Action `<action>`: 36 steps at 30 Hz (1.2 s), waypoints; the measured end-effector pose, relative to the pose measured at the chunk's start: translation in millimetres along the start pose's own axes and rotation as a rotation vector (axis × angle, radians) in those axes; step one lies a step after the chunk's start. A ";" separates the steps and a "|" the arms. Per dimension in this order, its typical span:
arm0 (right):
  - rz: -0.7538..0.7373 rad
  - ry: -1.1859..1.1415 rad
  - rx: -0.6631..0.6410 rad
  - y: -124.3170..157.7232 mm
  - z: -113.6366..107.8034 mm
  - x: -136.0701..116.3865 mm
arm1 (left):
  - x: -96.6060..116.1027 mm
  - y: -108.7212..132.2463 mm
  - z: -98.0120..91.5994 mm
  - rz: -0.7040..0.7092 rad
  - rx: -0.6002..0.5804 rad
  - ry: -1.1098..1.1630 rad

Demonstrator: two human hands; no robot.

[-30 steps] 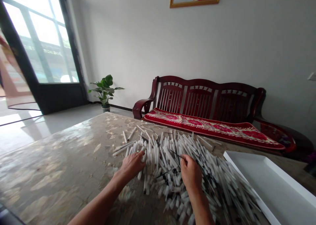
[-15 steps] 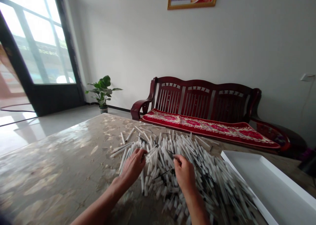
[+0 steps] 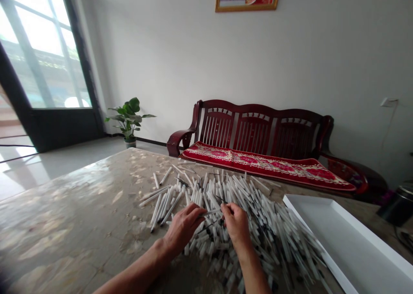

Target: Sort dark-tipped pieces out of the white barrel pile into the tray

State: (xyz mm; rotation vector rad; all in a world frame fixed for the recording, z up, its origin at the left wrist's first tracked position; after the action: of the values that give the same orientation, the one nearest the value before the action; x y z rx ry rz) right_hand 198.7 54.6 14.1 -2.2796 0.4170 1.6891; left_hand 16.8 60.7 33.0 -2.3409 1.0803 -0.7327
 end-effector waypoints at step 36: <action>0.038 -0.150 -0.045 -0.7 -0.9 3.1 | -6.5 -1.5 -2.0 -0.009 0.074 -0.095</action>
State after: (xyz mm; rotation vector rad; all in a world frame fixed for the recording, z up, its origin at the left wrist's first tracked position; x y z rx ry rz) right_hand 200.6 54.7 11.4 -2.1697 0.3953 1.8907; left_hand 12.8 66.3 33.6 -2.2947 0.9858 -0.6467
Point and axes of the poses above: each hand's wrist, its own y-axis away from the middle knuckle, its own z-axis out of the palm, x = y × z, the point moved 8 cm from there along -y, towards the middle knuckle, and after that the axes turned 6 degrees about z, right-handed, at the moved point
